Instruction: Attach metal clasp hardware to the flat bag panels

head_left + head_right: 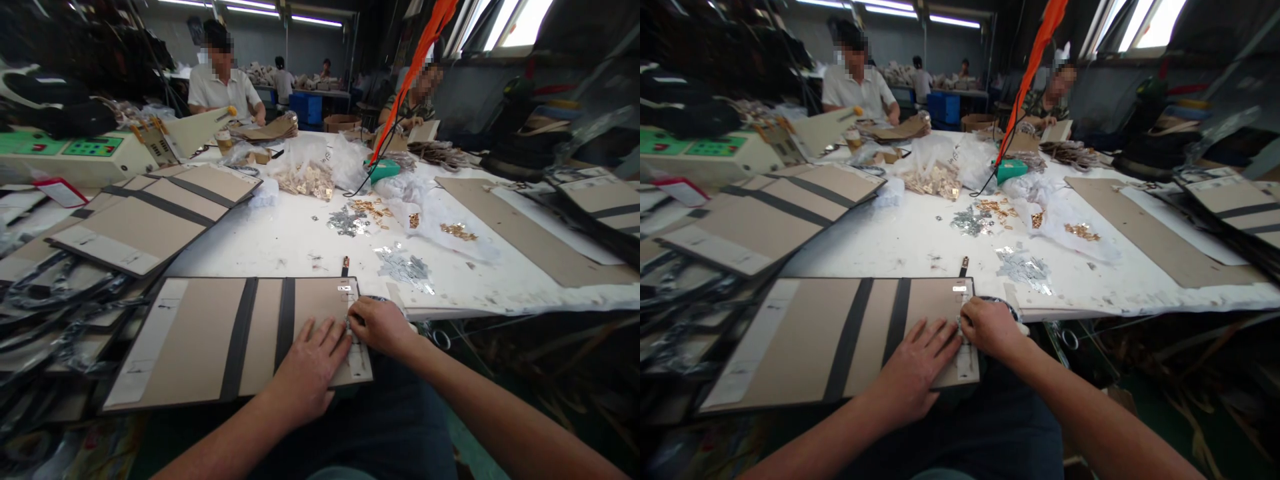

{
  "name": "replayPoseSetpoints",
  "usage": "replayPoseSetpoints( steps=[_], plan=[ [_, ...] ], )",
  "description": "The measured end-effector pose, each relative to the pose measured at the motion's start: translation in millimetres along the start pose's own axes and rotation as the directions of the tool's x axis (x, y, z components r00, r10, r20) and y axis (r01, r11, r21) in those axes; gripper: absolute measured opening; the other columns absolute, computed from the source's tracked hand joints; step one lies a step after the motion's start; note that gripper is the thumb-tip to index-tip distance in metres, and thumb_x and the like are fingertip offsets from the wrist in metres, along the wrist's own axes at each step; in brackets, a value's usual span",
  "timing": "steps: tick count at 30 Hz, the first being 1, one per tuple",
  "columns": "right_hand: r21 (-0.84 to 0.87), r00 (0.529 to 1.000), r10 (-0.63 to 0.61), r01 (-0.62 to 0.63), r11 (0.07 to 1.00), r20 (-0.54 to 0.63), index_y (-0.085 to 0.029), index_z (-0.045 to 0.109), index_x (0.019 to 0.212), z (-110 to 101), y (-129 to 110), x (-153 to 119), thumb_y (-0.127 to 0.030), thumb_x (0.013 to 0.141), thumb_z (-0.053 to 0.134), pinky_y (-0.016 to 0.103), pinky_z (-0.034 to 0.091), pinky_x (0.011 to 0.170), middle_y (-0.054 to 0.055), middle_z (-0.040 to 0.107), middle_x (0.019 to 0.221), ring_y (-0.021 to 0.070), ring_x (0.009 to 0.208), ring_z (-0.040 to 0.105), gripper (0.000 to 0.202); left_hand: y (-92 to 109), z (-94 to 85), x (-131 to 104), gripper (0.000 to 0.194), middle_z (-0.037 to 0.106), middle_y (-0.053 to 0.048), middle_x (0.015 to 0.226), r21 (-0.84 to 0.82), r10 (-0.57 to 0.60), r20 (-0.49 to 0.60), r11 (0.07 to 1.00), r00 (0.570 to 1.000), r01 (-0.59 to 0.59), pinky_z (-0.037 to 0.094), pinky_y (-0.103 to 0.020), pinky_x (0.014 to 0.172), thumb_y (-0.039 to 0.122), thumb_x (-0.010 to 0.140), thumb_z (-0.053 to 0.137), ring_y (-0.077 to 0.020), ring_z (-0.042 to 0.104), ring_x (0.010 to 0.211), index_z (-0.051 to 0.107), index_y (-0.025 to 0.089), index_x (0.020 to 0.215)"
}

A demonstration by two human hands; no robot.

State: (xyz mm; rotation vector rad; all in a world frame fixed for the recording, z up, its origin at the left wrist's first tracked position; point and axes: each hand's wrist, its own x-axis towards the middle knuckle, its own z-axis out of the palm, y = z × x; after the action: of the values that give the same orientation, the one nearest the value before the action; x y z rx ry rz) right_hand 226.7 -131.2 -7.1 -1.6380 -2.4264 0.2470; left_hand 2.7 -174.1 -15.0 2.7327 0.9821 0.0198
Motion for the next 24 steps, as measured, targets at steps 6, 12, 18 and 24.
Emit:
replayPoseSetpoints(
  steps=[6,12,18,24],
  plan=[
    [0.010,1.000,0.027,-0.027,1.000,0.003,-0.023,0.071,0.089,0.5,3.8,6.6,-0.024,0.096,0.062,0.029,0.037,0.069,0.004,0.074,0.093,0.0183,0.081,0.067,0.011,-8.0,-1.3,8.2,0.100,0.033,-0.011,0.170,-0.050,-0.009,-0.029,0.999,1.000,0.008,0.007,-0.057,0.130,0.037,0.077,0.076,-0.0350,0.026,0.155,0.027,0.022,0.163],
    [0.011,0.999,0.030,-0.030,0.999,0.028,-0.022,0.072,0.092,-1.6,2.8,7.4,-0.022,0.095,0.062,0.029,0.039,0.072,0.005,0.074,0.095,0.0196,0.083,0.068,0.010,-9.9,-5.6,9.8,0.103,0.035,-0.011,0.168,-0.055,-0.005,-0.004,0.998,1.000,0.005,0.007,-0.059,0.129,0.039,0.076,0.076,-0.0354,0.029,0.154,0.025,0.023,0.164],
    [0.036,0.998,0.042,-0.043,0.998,0.048,-0.022,0.072,0.090,-0.7,5.1,9.4,-0.022,0.095,0.062,0.029,0.039,0.071,0.005,0.073,0.094,0.0193,0.082,0.067,0.010,-15.4,-2.8,11.3,0.106,0.024,-0.012,0.173,-0.040,0.026,0.000,0.999,1.000,-0.026,0.000,-0.058,0.130,0.041,0.077,0.075,-0.0336,0.019,0.158,0.020,0.020,0.165],
    [0.262,0.994,0.048,-0.072,0.962,0.097,-0.023,0.077,0.091,-4.3,14.8,13.0,-0.019,0.092,0.064,0.027,0.044,0.075,0.003,0.075,0.092,0.0185,0.085,0.067,0.013,-16.6,-4.6,13.8,0.103,0.019,-0.013,0.174,-0.017,0.025,0.046,1.000,0.999,-0.025,-0.001,-0.059,0.129,0.046,0.081,0.074,-0.0344,0.017,0.159,0.021,0.022,0.165]
  ],
)
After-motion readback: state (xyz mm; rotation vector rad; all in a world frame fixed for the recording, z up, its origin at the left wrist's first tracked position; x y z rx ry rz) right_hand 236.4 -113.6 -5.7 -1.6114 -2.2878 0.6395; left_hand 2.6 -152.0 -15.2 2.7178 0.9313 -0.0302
